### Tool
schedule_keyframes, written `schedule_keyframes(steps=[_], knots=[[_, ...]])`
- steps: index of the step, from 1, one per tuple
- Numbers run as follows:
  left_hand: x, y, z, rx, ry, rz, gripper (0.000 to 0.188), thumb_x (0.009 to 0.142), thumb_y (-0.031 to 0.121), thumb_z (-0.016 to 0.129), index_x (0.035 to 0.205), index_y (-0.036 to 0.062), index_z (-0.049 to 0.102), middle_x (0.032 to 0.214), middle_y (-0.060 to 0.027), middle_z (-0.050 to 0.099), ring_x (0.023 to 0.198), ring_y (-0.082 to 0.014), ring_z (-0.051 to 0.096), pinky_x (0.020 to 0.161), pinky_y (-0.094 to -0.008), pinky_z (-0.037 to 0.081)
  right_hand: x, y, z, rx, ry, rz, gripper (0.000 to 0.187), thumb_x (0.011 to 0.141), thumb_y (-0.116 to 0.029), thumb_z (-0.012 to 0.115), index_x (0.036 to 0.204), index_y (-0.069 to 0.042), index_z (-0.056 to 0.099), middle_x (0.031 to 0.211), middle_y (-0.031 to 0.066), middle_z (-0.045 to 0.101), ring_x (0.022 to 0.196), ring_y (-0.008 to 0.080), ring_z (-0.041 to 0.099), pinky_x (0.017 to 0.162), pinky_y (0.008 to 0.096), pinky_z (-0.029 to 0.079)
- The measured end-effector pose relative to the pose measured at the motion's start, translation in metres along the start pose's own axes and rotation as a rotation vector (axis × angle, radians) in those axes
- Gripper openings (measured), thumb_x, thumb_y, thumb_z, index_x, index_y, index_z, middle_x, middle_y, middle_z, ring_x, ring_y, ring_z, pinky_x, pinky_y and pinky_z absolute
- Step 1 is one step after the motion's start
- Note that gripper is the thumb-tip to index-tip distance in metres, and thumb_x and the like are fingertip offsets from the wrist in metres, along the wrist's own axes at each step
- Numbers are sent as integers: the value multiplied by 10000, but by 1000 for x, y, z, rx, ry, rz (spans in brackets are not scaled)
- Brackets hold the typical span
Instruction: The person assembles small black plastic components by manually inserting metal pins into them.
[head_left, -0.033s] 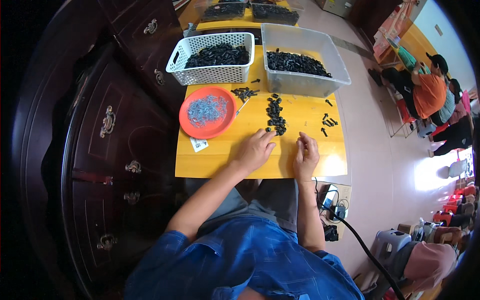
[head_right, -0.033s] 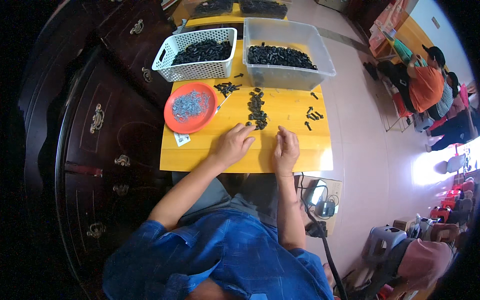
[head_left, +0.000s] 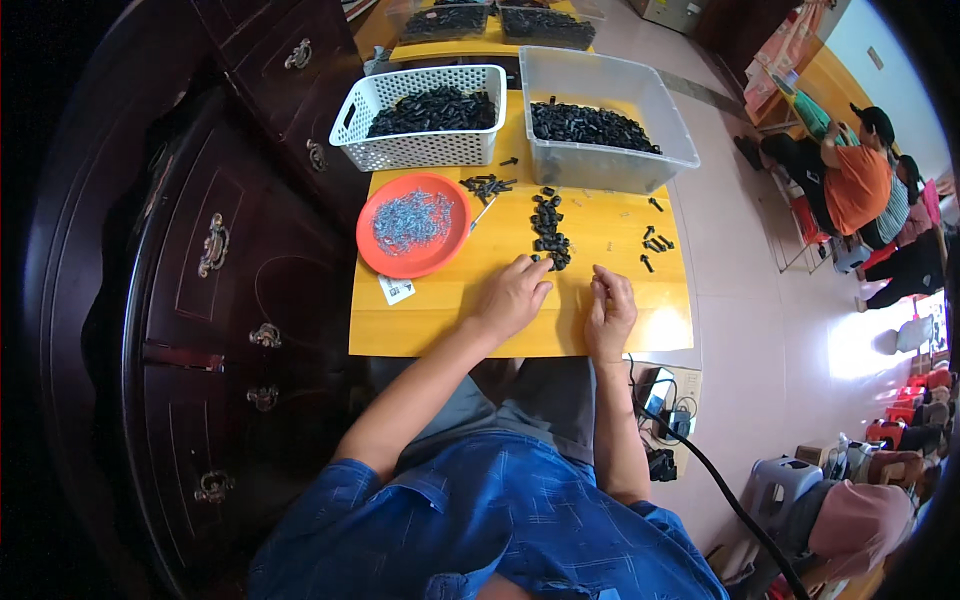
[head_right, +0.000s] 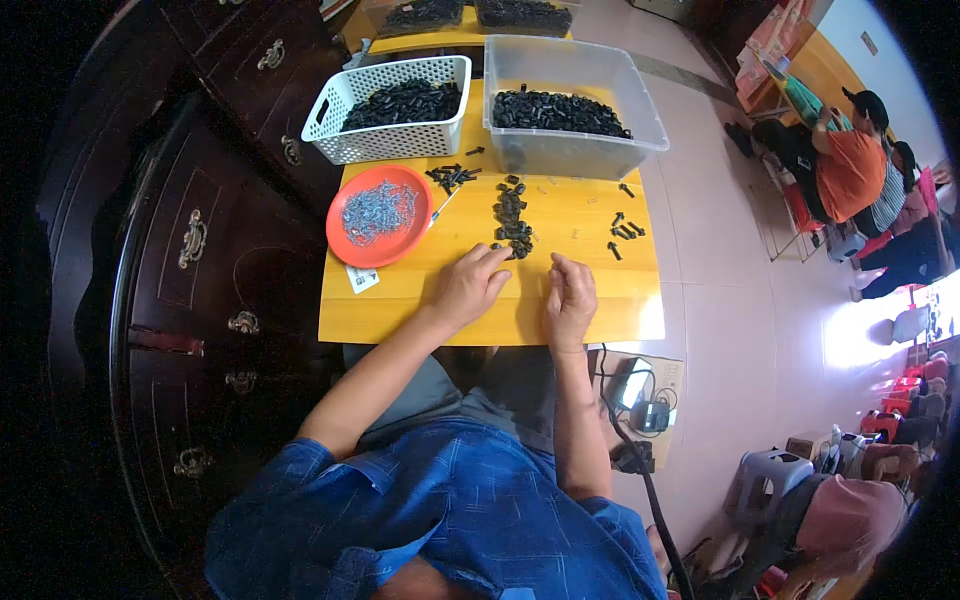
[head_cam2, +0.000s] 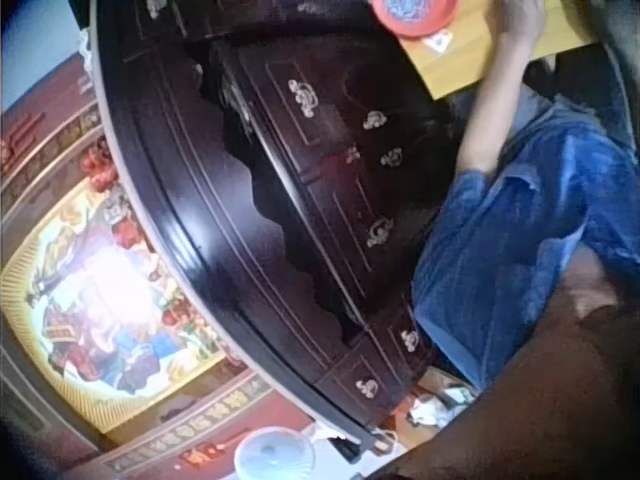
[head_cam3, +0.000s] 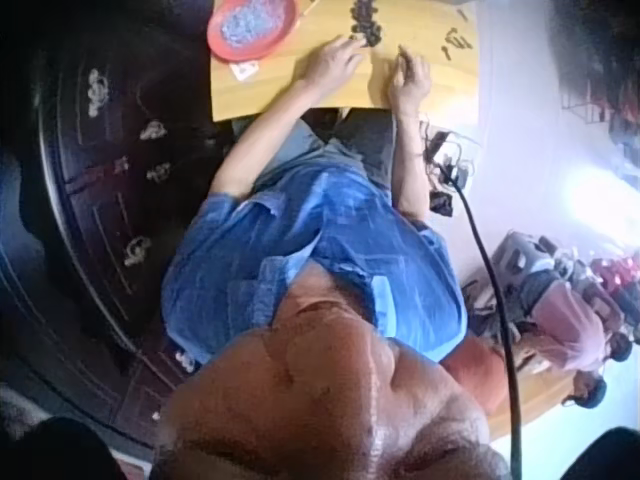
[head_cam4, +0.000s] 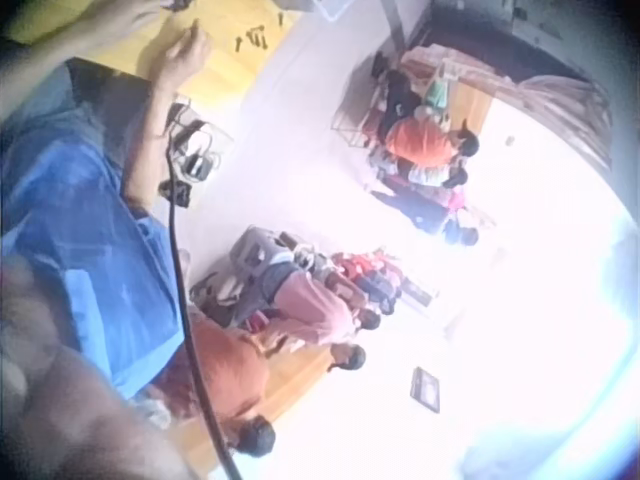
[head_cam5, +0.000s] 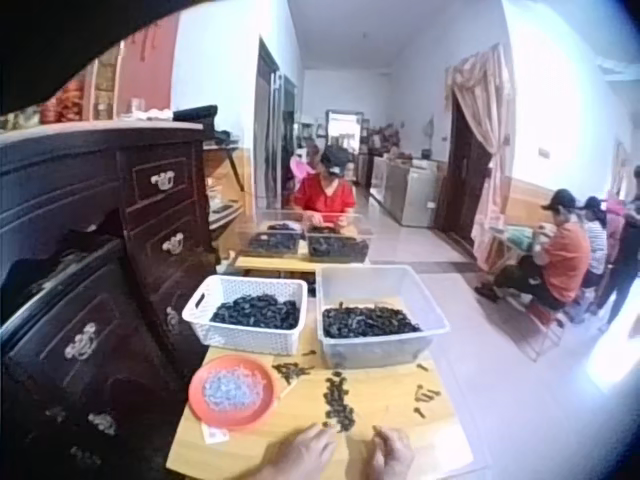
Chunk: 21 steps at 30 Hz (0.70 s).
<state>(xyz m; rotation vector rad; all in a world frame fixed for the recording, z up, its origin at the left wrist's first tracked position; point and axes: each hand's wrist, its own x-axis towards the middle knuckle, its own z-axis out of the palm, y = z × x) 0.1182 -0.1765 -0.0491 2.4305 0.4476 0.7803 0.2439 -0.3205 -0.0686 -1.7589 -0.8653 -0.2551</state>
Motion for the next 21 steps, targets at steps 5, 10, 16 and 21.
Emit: schedule_keyframes(steps=[5,10,16,21], knots=[[7,-7,13,111,-55,-75,212,905,203,713,1086,93,705,973,-101,663,858,-336,688,727,-450,562,2,-1,2,11,-19,29,117,962,39,625,1056,3,685,977,99,680,910,193,667,831,292,531],[-2,-9,8,35,20,-3,149,892,147,718,1019,72,699,939,-114,663,826,-344,683,718,-440,565,-1,0,4,267,-11,213,85,982,-1,638,1060,-3,672,992,82,708,902,153,665,844,286,528],[-27,-17,-1,-648,21,-289,65,957,26,631,1015,24,659,920,-96,713,739,-197,707,689,-326,566,-9,2,10,566,-62,376,87,997,-31,651,1079,-8,670,1020,20,684,919,109,644,868,247,515],[-33,-26,-4,-1089,31,-386,106,1009,28,589,1093,-2,646,947,-36,707,761,-82,663,709,-232,547,-12,-27,21,778,-184,499,121,998,-47,660,1114,-16,674,1028,16,678,920,110,643,854,248,527]])
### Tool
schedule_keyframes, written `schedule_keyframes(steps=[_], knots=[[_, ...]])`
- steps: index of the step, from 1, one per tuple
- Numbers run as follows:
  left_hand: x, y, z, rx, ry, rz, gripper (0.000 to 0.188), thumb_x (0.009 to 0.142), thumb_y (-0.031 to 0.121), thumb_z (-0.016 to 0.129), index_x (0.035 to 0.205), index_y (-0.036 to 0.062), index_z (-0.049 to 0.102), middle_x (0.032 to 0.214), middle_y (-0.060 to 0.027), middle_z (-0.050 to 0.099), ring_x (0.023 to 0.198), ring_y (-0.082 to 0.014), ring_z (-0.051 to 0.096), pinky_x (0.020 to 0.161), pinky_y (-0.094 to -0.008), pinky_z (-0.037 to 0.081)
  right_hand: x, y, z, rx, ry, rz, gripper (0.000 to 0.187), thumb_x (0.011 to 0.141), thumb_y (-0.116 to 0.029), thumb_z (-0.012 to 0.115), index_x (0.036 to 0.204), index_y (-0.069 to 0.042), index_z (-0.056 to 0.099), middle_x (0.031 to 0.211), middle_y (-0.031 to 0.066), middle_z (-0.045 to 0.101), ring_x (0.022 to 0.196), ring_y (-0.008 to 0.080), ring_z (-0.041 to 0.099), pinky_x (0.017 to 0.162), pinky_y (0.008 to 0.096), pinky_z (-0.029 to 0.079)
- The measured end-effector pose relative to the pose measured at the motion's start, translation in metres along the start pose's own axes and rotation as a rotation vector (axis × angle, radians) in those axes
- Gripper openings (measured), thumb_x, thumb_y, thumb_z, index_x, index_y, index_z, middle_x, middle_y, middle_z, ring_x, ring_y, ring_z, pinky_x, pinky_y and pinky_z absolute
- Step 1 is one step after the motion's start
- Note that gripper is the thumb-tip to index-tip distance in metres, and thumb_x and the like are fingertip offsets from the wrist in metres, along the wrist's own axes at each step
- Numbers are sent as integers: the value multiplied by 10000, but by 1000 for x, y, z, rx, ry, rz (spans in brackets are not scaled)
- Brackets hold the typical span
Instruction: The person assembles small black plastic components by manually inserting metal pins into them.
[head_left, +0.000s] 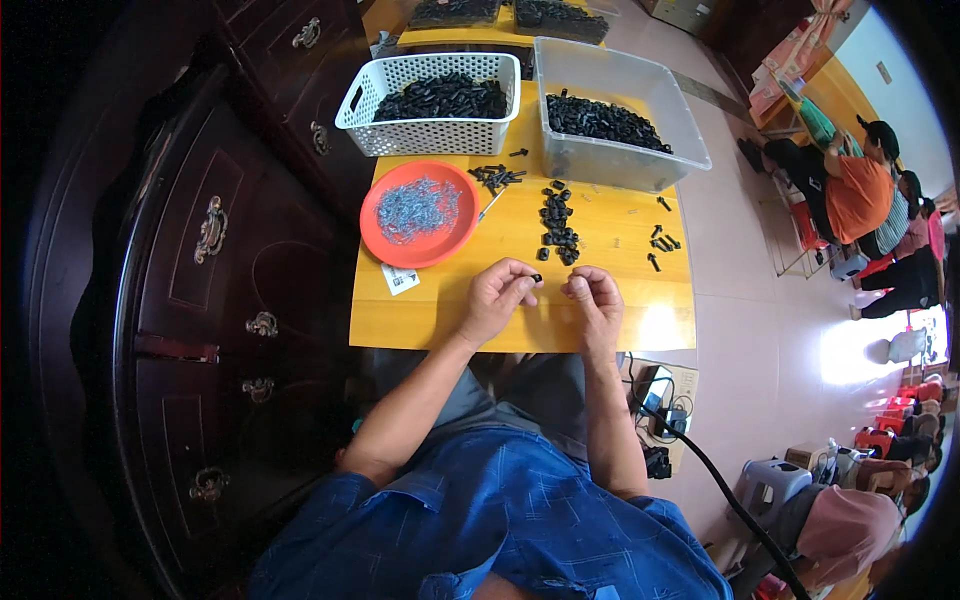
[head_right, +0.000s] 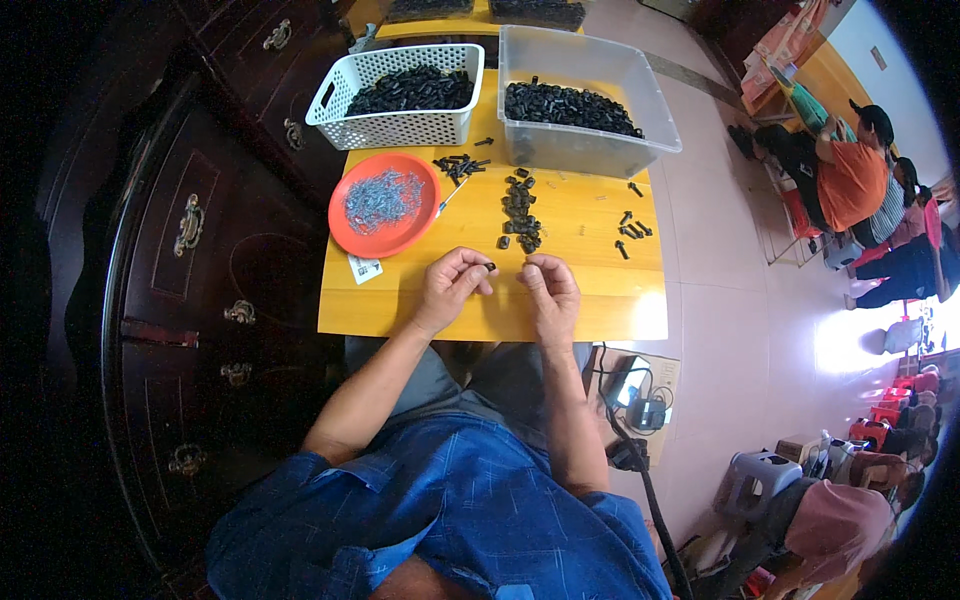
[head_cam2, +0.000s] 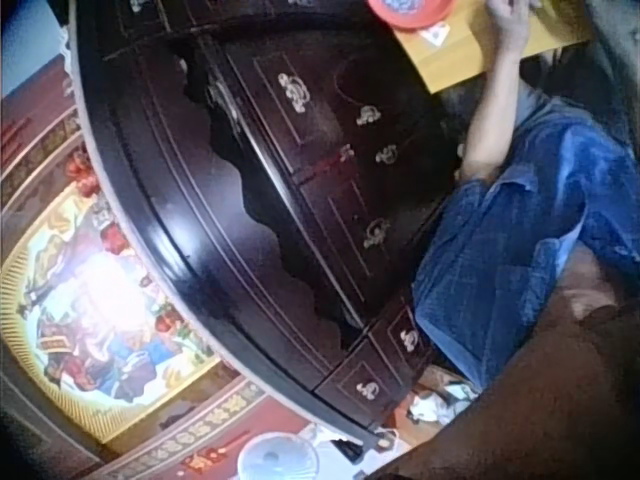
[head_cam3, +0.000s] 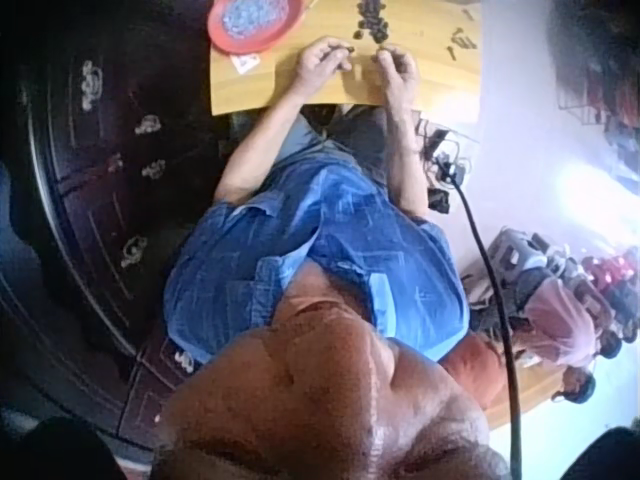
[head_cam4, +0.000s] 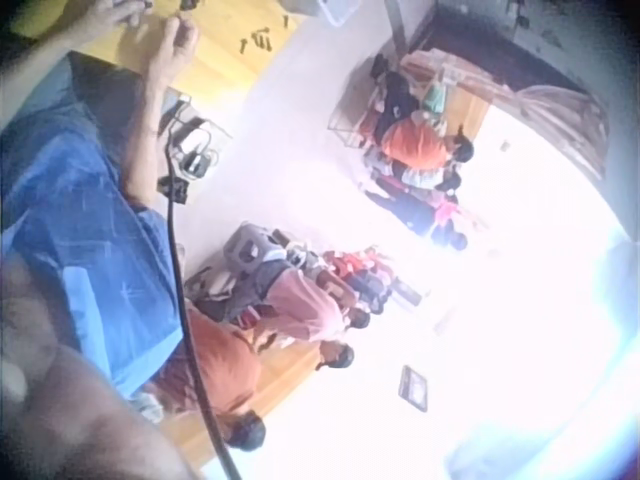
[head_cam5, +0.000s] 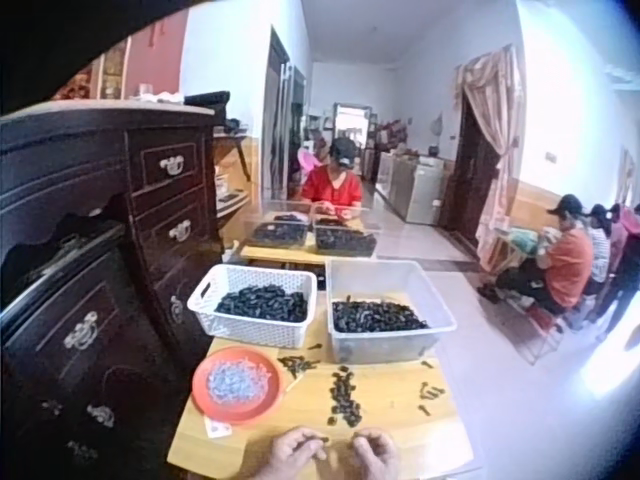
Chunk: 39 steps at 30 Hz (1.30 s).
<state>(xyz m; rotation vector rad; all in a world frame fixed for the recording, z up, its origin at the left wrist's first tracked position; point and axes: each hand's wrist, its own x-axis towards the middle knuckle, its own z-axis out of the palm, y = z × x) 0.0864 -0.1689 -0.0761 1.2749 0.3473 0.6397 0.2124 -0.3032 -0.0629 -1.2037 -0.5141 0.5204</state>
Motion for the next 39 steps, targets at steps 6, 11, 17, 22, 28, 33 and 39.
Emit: schedule_keyframes(steps=[6,11,17,22,28,33,39], knots=[[0,1,1,-3,-65,12,147,1004,11,585,1134,0,654,939,-12,677,752,-67,627,690,-217,526,1,-3,18,24,-89,94,142,987,-49,674,1125,-16,685,1007,14,692,899,103,650,829,245,531],[0,1,-3,11,-69,12,151,997,11,594,1134,-4,657,940,-11,675,759,-67,628,690,-222,532,2,2,15,-18,-91,138,125,978,-47,686,1097,-13,705,964,4,708,887,86,650,824,234,521],[2,-4,-3,-15,-65,8,147,996,22,606,1133,-5,653,943,-14,677,769,-73,632,701,-227,533,-1,-1,19,-56,-100,98,131,955,-41,716,1082,-9,720,956,-5,712,889,75,647,802,238,527],[5,-10,-7,1,-68,26,144,1000,35,611,1135,1,646,949,-14,681,782,-77,635,718,-229,534,-2,-8,24,-486,-114,-141,176,935,-27,719,1109,-18,738,947,50,733,861,126,678,785,264,539],[5,-8,-9,-19,-8,-4,143,1006,44,601,1140,9,638,962,-18,689,791,-73,631,733,-230,534,-4,-23,42,-759,-144,-432,218,932,-21,683,1143,-39,737,971,151,721,865,278,709,786,338,556],[6,-1,-11,-167,-18,-50,150,1004,46,587,1140,13,642,964,-45,708,758,-78,641,716,-231,542,29,-12,14,-551,-42,-260,223,928,-35,676,1145,-39,729,988,166,714,902,327,708,798,367,556],[7,-1,-15,-196,-17,-48,156,1002,56,590,1144,17,642,974,-56,715,764,-79,640,727,-238,547,54,-6,-13,-982,-13,-374,182,853,-40,715,1029,-64,756,927,135,691,852,322,690,765,386,550]])
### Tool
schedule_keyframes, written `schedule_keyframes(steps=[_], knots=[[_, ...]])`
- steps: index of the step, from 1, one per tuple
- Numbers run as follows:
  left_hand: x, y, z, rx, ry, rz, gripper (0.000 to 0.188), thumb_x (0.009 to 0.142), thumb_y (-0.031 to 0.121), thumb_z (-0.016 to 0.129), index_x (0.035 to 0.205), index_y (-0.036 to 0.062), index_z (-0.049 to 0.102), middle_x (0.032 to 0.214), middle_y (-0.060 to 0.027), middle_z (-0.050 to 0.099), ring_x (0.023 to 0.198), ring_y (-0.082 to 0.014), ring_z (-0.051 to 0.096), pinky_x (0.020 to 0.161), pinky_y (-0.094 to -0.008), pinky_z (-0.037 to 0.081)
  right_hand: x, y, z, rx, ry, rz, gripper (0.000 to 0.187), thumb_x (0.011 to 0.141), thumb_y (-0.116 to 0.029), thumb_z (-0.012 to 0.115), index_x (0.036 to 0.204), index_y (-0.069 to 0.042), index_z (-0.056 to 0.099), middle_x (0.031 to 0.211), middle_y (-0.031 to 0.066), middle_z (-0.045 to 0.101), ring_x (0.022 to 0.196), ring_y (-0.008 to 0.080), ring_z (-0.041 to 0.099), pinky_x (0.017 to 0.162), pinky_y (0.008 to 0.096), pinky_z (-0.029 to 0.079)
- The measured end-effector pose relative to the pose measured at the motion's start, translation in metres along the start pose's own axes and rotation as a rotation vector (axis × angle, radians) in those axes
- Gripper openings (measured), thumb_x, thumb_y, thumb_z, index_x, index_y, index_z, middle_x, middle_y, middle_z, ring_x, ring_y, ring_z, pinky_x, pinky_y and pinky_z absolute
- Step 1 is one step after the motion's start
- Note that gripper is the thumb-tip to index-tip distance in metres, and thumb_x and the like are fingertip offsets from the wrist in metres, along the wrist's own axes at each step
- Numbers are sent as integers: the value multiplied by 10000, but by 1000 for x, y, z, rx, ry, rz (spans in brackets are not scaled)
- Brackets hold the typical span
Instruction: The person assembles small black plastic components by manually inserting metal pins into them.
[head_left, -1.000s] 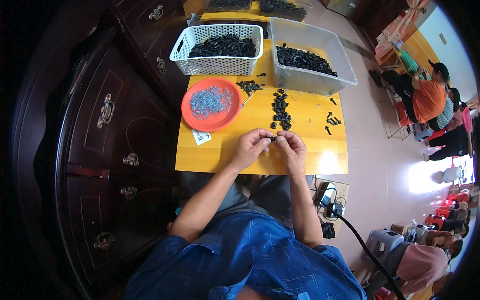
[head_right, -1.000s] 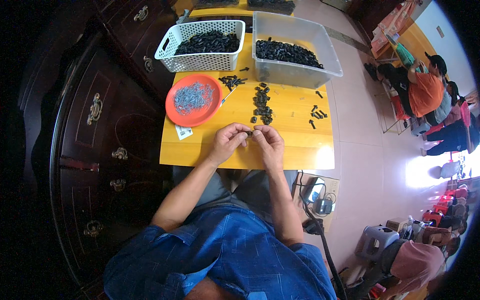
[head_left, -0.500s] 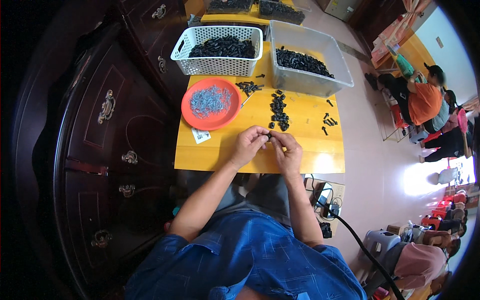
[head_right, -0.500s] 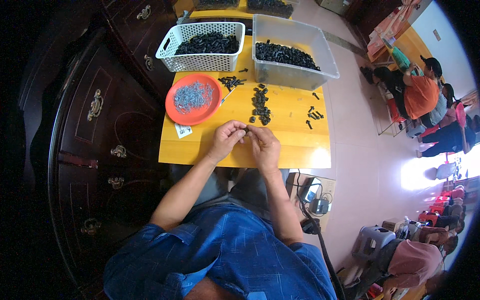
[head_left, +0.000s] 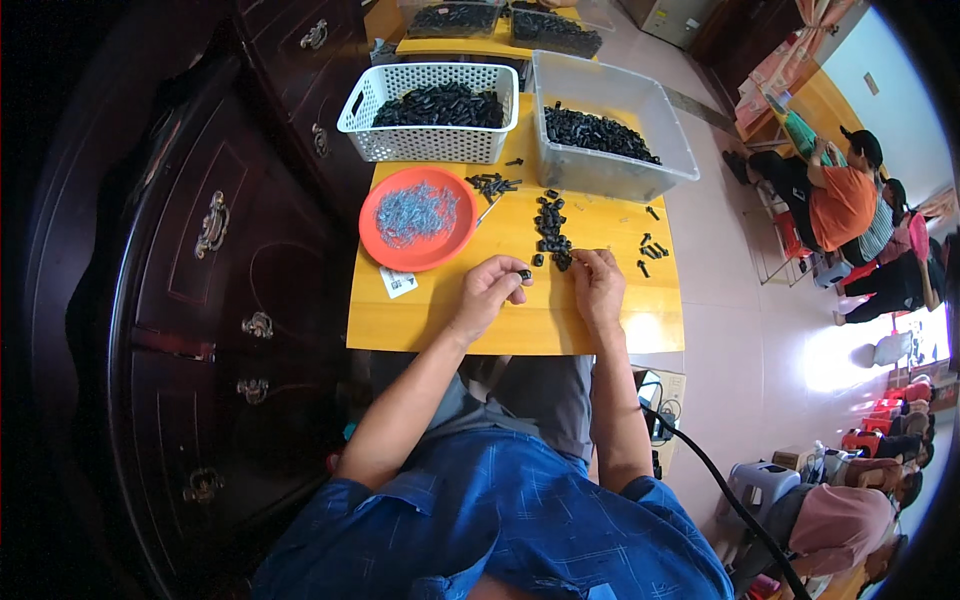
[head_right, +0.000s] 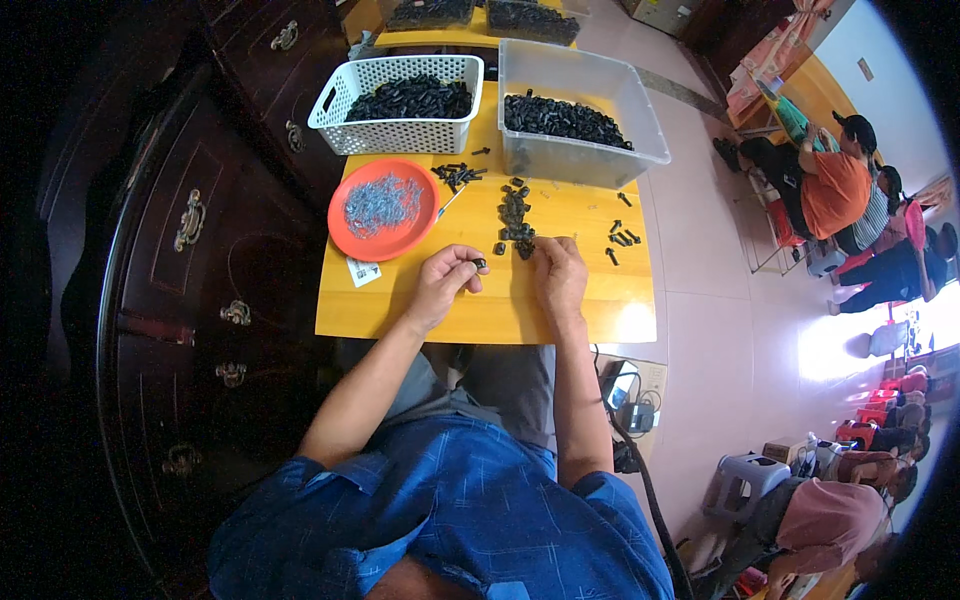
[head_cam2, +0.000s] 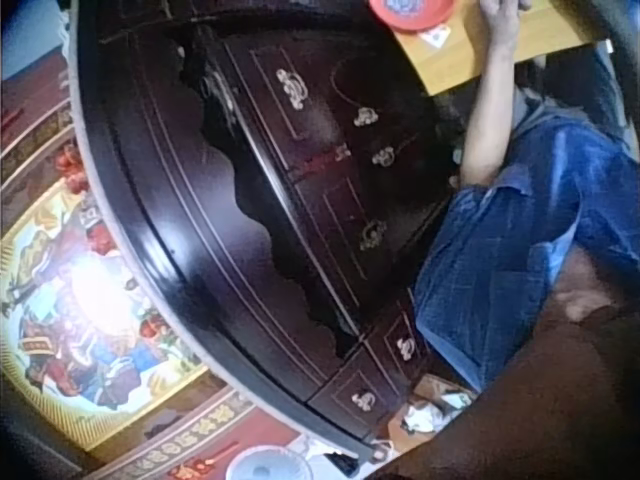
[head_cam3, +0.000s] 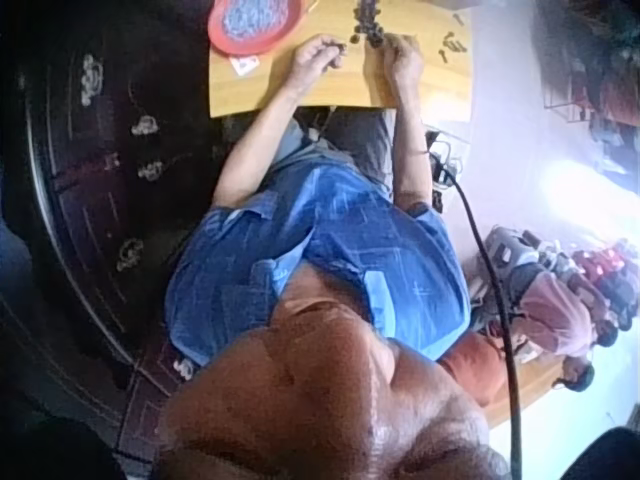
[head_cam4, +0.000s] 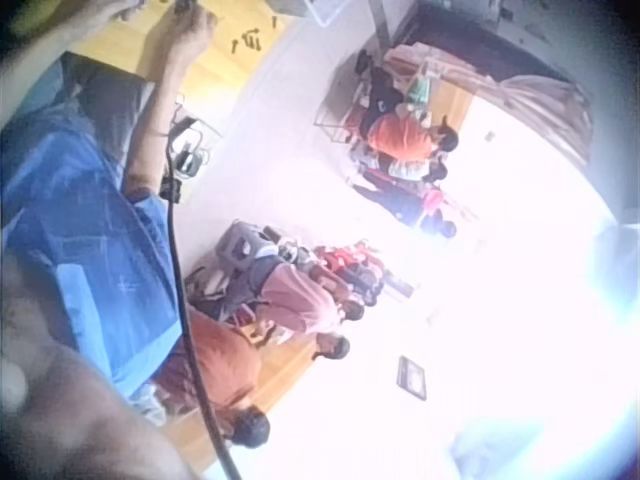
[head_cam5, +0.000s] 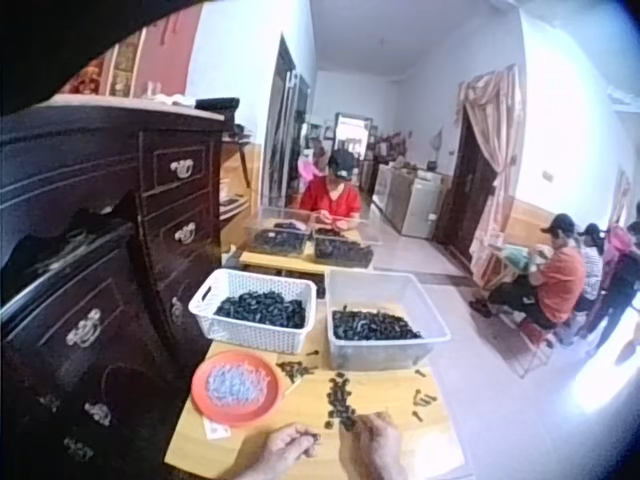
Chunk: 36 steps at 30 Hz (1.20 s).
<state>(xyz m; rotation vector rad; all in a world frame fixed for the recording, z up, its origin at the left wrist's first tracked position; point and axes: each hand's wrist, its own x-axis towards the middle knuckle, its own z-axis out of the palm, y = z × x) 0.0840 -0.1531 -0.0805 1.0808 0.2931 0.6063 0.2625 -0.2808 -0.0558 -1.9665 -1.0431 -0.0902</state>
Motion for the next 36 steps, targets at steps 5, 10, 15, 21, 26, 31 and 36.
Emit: schedule_keyframes(steps=[5,10,15,21,26,31,36], knots=[[0,0,0,-2,-4,-13,163,1001,66,595,1148,17,645,979,-55,717,771,-80,642,737,-239,548,0,-4,3,-82,-29,-59,157,839,-82,739,995,-78,756,925,115,680,861,327,677,758,400,546],[0,0,0,2,-11,-5,178,1002,78,604,1162,13,647,979,-54,716,778,-80,644,741,-241,548,-2,-3,4,-124,-11,-86,114,833,-124,756,938,-89,727,892,109,659,862,335,657,741,423,533],[0,0,0,-2,-4,-9,183,1004,90,610,1166,12,646,978,-56,715,783,-79,645,743,-243,548,-3,-2,0,-258,-51,-35,131,846,-141,751,924,-81,664,908,124,658,866,350,653,742,442,532],[-1,1,1,30,-12,6,177,1010,86,599,1163,8,645,975,-57,713,782,-79,643,746,-244,549,-8,8,-9,-258,-8,-38,168,856,-149,768,956,-62,665,871,137,668,792,308,665,734,393,538],[-2,2,2,51,-19,-3,185,1016,87,592,1172,4,646,974,-58,711,788,-81,644,753,-245,551,-21,4,-8,465,-62,295,130,947,-113,723,1045,-46,669,867,29,670,762,124,608,725,269,503],[-3,3,0,57,-21,-41,211,1019,93,592,1198,-1,652,970,-56,709,796,-84,646,766,-243,550,-32,-21,3,914,-191,394,104,1014,-98,651,1101,-40,645,907,-30,641,810,65,571,747,221,474],[-3,1,1,36,-47,-45,220,1024,81,576,1208,-6,660,963,-46,703,806,-81,646,778,-237,543,-40,-28,17,1038,-263,348,124,1033,-86,615,1145,-32,619,936,-15,639,830,74,587,769,231,488]])
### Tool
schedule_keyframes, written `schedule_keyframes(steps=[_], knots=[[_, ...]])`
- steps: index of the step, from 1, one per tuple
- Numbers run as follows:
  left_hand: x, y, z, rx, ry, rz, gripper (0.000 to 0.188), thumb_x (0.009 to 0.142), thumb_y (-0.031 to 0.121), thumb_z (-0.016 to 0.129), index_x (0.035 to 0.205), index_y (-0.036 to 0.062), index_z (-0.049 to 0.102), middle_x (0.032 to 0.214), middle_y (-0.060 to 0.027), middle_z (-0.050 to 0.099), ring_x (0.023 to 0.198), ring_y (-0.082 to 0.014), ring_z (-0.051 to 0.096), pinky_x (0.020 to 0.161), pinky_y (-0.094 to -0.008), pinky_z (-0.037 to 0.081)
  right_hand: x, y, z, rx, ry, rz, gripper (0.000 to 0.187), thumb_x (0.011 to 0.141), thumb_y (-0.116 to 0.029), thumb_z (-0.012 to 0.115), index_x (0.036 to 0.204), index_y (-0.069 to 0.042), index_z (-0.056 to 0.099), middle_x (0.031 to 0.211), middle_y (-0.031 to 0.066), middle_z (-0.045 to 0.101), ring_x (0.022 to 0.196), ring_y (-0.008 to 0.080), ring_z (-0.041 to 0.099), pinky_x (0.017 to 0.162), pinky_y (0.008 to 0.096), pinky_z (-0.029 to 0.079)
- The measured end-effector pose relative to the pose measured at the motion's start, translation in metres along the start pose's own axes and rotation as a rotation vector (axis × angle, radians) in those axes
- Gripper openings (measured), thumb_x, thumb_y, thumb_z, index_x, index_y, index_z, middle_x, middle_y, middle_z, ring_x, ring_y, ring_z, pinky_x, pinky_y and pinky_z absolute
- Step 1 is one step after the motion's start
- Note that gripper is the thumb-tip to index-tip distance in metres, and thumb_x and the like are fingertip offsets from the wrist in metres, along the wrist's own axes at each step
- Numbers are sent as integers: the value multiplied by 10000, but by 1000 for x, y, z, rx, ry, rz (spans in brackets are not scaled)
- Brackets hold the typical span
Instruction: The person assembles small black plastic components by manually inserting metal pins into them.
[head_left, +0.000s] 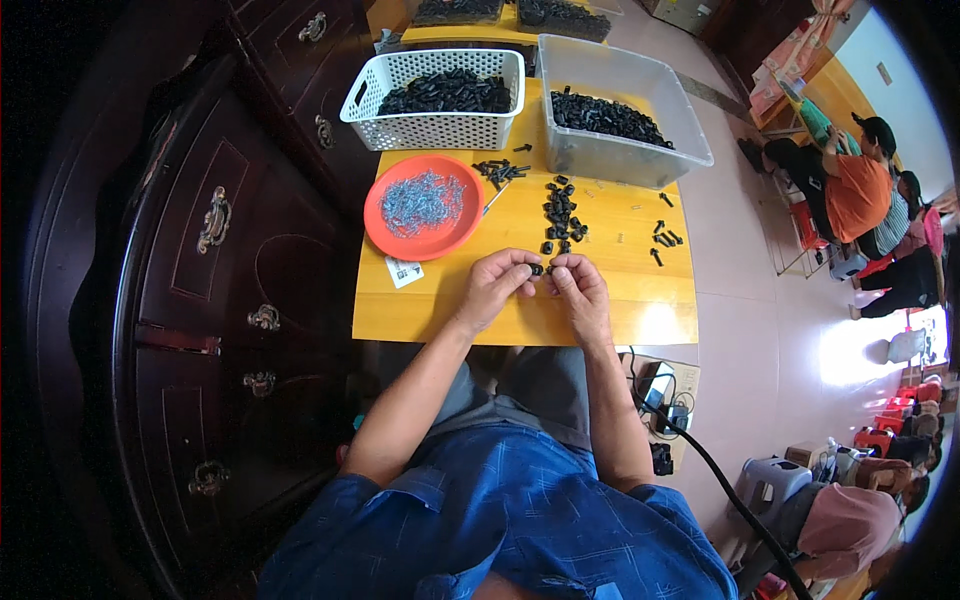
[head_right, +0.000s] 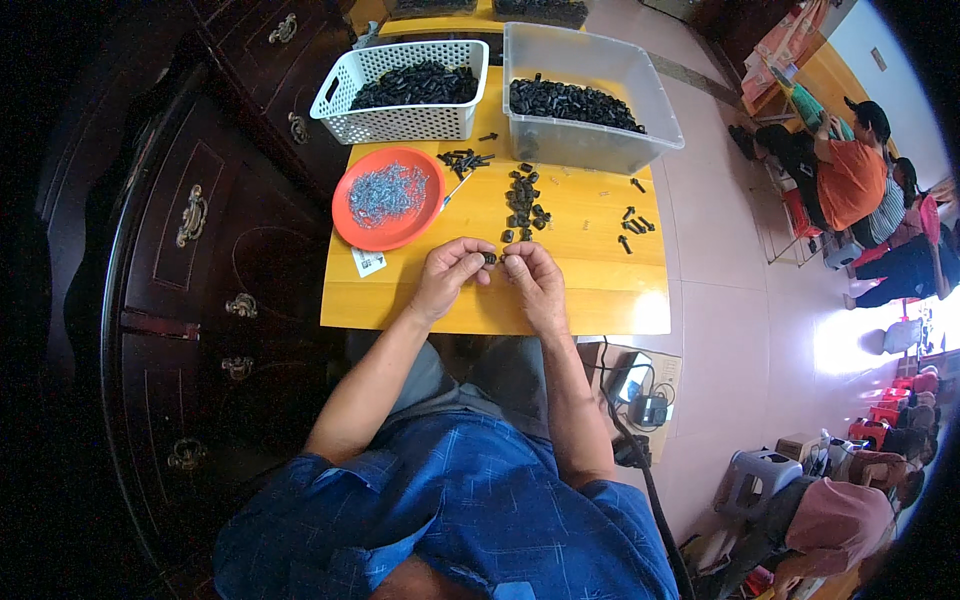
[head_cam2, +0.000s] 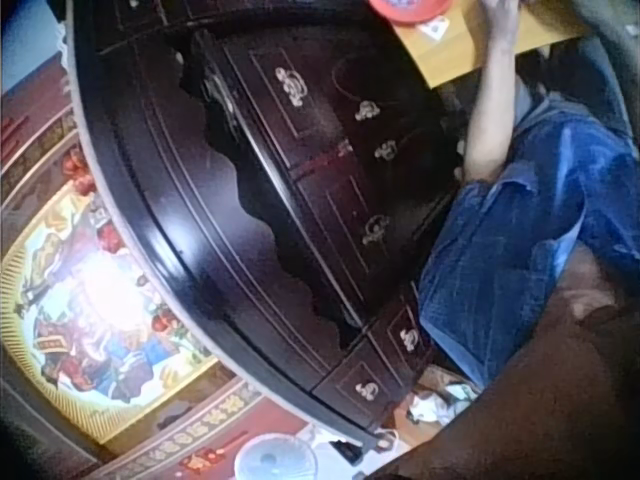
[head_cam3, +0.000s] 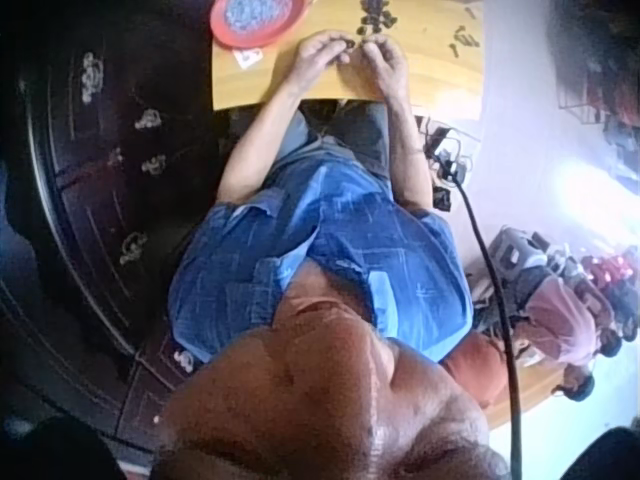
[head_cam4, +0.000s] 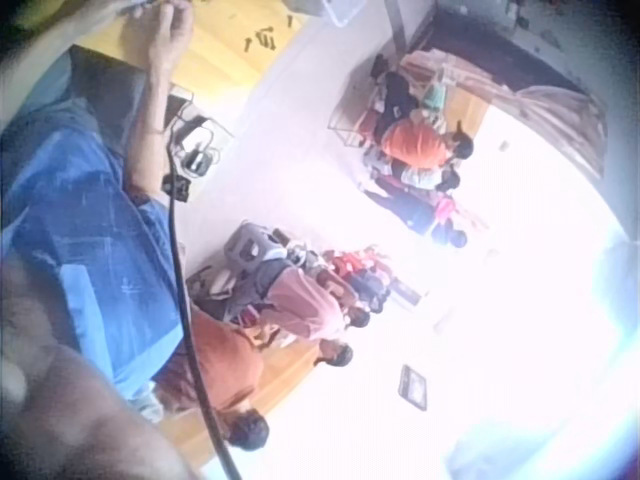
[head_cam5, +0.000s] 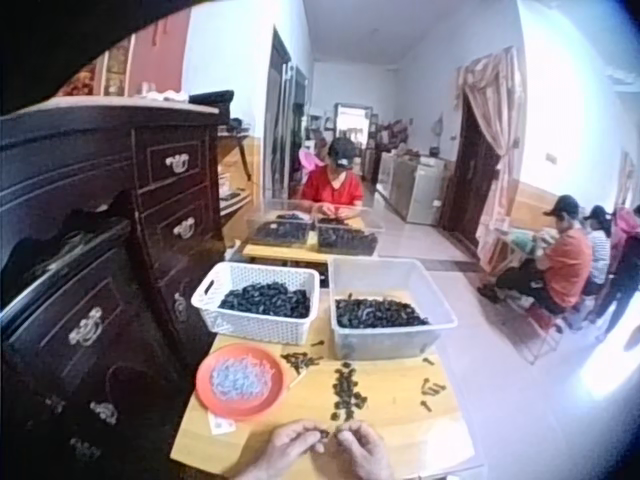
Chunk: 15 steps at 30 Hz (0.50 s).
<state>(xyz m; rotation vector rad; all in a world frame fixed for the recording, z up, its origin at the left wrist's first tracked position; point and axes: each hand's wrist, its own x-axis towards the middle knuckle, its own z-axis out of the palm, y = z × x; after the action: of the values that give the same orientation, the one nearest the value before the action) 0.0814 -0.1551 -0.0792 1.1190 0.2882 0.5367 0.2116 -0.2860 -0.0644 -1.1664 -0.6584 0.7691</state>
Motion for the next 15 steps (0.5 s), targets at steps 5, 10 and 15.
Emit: schedule_keyframes(steps=[5,10,15], knots=[[-1,0,-1,-6,-13,6,218,1031,122,604,1201,-1,663,955,-40,703,807,-89,646,791,-242,541,-3,-2,3,-18,-4,9,139,1022,-56,622,1157,-24,616,988,-13,643,890,78,606,829,235,506],[-1,-1,1,0,-12,2,209,1027,107,605,1197,3,666,940,-32,703,811,-78,648,792,-237,543,-5,-1,-1,-89,-7,10,132,1005,-32,639,1134,-19,618,997,-14,649,916,66,607,835,226,501],[-1,-1,0,61,-18,24,190,1022,63,582,1178,-4,669,939,-12,688,791,-68,641,758,-221,533,-5,1,-3,-92,-18,13,115,991,-24,657,1102,-18,628,983,-13,657,906,57,609,823,218,497]])
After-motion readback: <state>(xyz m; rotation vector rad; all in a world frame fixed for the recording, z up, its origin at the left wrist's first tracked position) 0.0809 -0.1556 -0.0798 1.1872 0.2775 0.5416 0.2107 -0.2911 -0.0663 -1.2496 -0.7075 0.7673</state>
